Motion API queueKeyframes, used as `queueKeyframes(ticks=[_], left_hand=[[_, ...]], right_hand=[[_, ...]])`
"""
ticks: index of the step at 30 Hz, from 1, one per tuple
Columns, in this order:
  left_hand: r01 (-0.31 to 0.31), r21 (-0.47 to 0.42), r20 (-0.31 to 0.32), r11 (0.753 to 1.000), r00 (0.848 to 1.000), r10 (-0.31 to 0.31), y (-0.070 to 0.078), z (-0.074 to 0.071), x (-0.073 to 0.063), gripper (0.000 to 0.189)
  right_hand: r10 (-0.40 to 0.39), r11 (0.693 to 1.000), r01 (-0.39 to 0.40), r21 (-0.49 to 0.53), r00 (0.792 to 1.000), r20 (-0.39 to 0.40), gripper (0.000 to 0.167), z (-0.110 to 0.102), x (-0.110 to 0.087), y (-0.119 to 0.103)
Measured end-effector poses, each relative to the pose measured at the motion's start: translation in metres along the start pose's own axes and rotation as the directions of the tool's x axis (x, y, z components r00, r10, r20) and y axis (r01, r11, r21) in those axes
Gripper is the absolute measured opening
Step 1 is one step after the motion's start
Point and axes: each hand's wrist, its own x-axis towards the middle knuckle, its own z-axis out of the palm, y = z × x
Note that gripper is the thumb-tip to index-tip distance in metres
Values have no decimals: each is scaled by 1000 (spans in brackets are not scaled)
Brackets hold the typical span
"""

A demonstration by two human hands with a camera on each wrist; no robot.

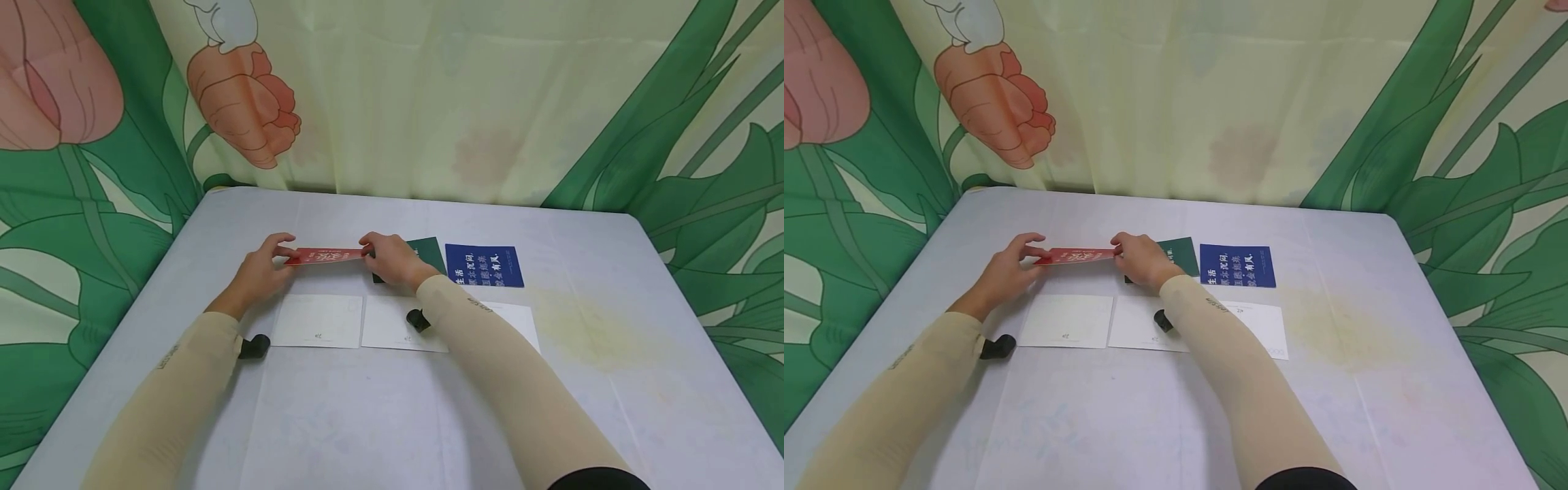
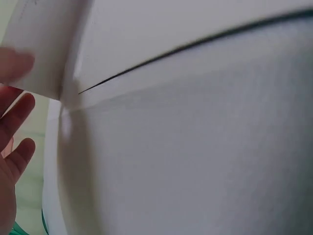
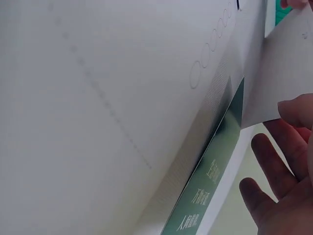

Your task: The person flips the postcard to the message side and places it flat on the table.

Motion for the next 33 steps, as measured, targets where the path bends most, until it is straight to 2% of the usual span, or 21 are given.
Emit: queueKeyframes(ticks=[2, 5, 10, 13, 17, 20, 23, 28, 33], left_hand=[[1, -21, -33, 1000, 999, -1, 0, 1, -1, 48], [-44, -61, -106, 997, 994, 37, 1, 2, -1, 36], [-110, -68, -212, 992, 973, 93, 2, 4, 0, 25], [-118, -71, -263, 990, 960, 95, 4, 7, 2, 24], [-126, -96, -307, 987, 947, 91, 8, 8, 2, 33], [-125, -110, -314, 986, 945, 85, 8, 8, 3, 36], [-111, -112, -292, 988, 954, 74, 7, 8, 4, 33], [-79, -105, -231, 991, 972, 53, 4, 8, 5, 31], [-44, -87, -188, 995, 982, 27, 1, 7, 5, 35]], right_hand=[[6, 1000, -6, 20, 1000, -9, 41, 0, 0, 0], [9, 999, -8, 43, 1000, -29, 40, 1, -1, 0], [14, 997, -9, 79, 998, -66, 40, 1, 0, -1], [22, 991, -9, 135, 995, -93, 43, 1, 0, -1], [34, 975, 1, 224, 988, -153, 49, 3, -1, -1], [37, 962, 21, 272, 978, -205, 53, 3, -2, -1], [39, 949, 38, 312, 971, -237, 53, 4, -3, -2], [43, 930, 54, 364, 967, -251, 49, 4, -4, -5], [48, 918, 60, 393, 965, -258, 47, 5, -4, -6]])
